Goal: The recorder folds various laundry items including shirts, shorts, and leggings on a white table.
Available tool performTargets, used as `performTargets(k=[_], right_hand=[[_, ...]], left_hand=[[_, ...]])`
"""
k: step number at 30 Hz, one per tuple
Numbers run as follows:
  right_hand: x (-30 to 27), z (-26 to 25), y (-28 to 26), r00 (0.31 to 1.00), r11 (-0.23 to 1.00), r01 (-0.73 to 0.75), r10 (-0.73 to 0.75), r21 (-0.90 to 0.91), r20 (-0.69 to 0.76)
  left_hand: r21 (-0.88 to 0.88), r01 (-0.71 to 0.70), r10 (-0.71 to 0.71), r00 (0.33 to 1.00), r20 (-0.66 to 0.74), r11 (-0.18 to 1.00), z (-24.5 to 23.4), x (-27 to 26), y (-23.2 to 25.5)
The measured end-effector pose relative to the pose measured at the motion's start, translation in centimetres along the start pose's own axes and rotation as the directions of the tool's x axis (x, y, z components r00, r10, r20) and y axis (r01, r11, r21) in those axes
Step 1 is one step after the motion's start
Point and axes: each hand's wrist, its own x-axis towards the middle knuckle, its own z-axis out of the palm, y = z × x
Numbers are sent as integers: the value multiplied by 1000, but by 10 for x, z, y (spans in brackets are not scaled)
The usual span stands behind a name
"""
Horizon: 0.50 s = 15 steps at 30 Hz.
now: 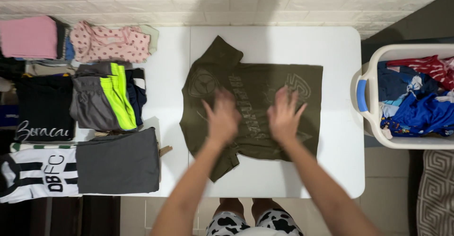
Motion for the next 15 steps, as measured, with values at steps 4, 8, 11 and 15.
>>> performTargets(k=[4, 8, 11, 15], right_hand=[[-66, -1, -2, 994, 996, 90, -88, -22, 72], [-93, -16, 61, 988, 987, 133, -124, -94, 92], [-114, -28, 116, 991, 987, 118, -111, -106, 70], [-148, -74, 135, 973, 972, 208, -217, 110, 81]], left_hand=[[-197, -190, 176, 981, -87, 962, 47, -80, 28], [-213, -55, 39, 996, -77, 975, 40, -121, -16], [-109, -12, 8, 999, -42, 994, 28, -158, -59], [-341, -218, 227, 974, -14, 915, -5, -208, -91]])
